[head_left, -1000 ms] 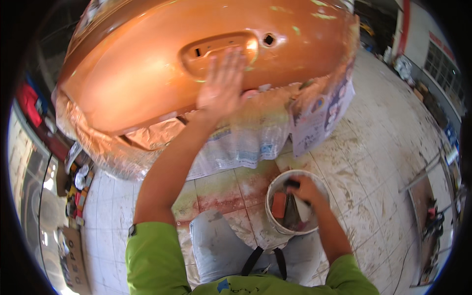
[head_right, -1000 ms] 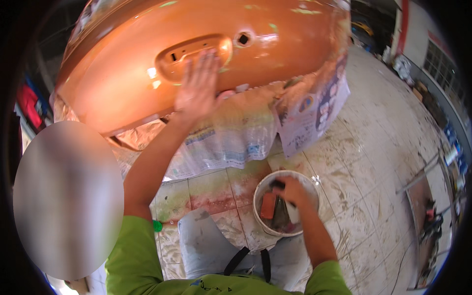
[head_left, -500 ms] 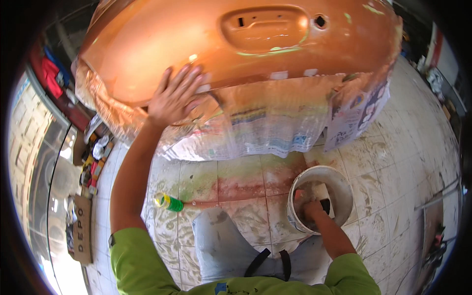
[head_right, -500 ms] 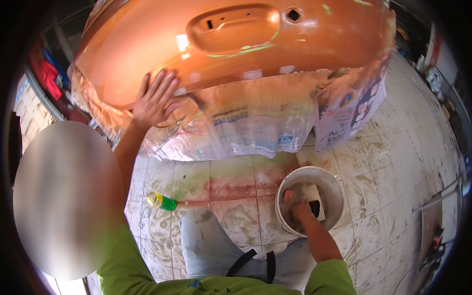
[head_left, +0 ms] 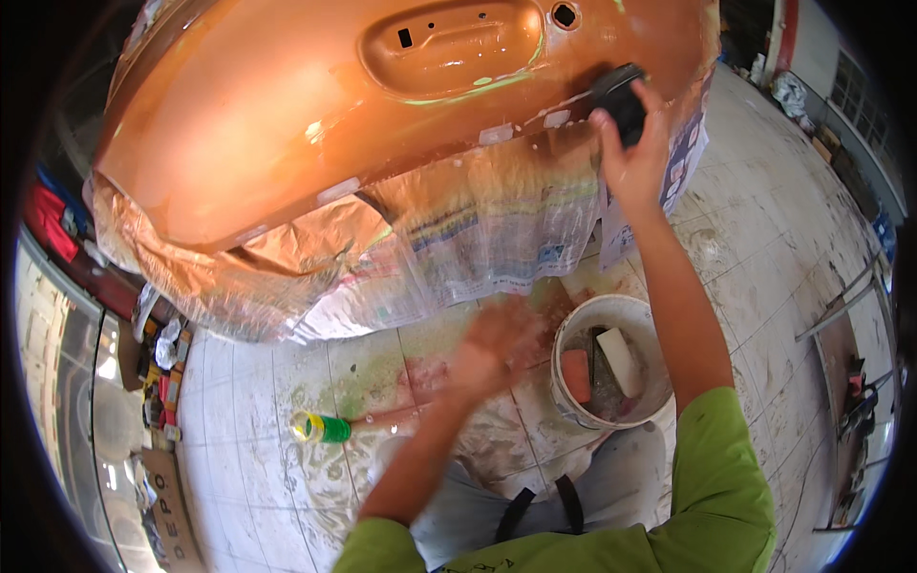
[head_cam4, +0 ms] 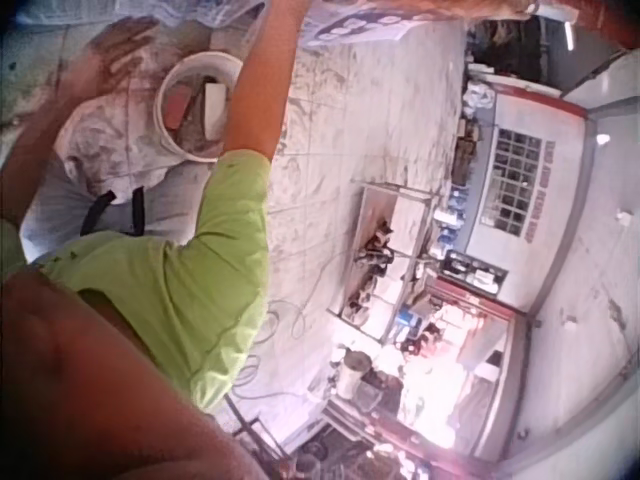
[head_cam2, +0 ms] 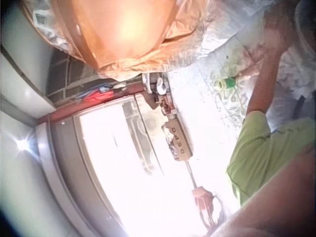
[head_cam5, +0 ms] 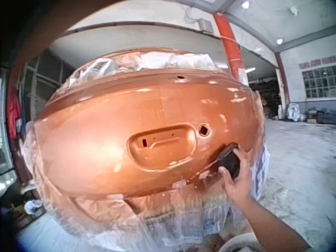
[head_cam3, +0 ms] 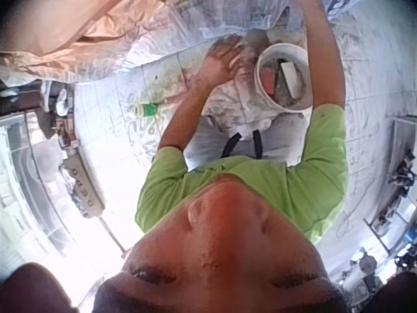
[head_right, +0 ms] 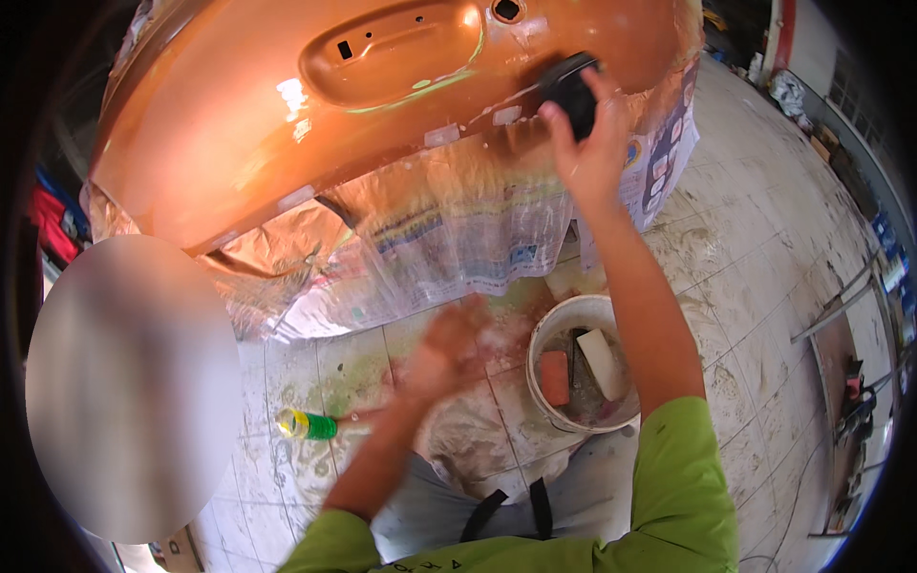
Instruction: The person sands the surface of an orange car part using a sanding block and water. They repeatedly rub the block over the curved surface and dip it into a bucket of water.
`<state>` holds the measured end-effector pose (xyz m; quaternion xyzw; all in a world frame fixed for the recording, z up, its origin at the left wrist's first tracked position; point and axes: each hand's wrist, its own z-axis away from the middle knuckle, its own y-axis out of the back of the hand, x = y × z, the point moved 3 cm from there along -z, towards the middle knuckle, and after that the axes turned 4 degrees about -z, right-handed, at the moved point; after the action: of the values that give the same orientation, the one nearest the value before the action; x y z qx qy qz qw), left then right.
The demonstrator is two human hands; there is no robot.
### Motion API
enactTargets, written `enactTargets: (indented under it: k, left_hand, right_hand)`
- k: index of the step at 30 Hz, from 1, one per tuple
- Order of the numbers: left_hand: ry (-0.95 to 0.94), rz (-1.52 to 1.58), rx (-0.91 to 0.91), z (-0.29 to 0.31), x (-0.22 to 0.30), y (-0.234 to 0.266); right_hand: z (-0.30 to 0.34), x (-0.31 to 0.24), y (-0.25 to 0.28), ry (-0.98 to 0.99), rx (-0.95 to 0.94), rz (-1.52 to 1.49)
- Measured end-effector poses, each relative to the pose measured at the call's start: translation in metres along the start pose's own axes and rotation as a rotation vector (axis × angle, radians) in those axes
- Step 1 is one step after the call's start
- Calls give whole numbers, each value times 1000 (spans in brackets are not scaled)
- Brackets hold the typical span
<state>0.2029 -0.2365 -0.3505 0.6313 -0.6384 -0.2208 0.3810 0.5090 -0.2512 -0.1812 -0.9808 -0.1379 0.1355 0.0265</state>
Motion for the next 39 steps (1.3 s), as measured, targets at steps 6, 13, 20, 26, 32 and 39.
enactTargets:
  k: [6,13,20,26,32,39]
  left_hand:
    - [-57,271,-374,52,33,-98]
    - [41,316,-472,41,3,-111]
    - [163,472,-383,48,-17,-60]
    - [109,464,-495,40,6,-69]
    - [138,311,-671,20,-19,-98]
    - [94,194,334,-12,-54,36]
  right_hand:
    - [8,-38,-71,-65,294,143]
    - [111,-283,-249,351,-123,-22]
    - [26,-50,-80,339,109,231]
    - [33,-97,-122,35,316,171]
    - [74,-257,-225,536,-117,156]
    - [-7,-39,-52,-180,225,226]
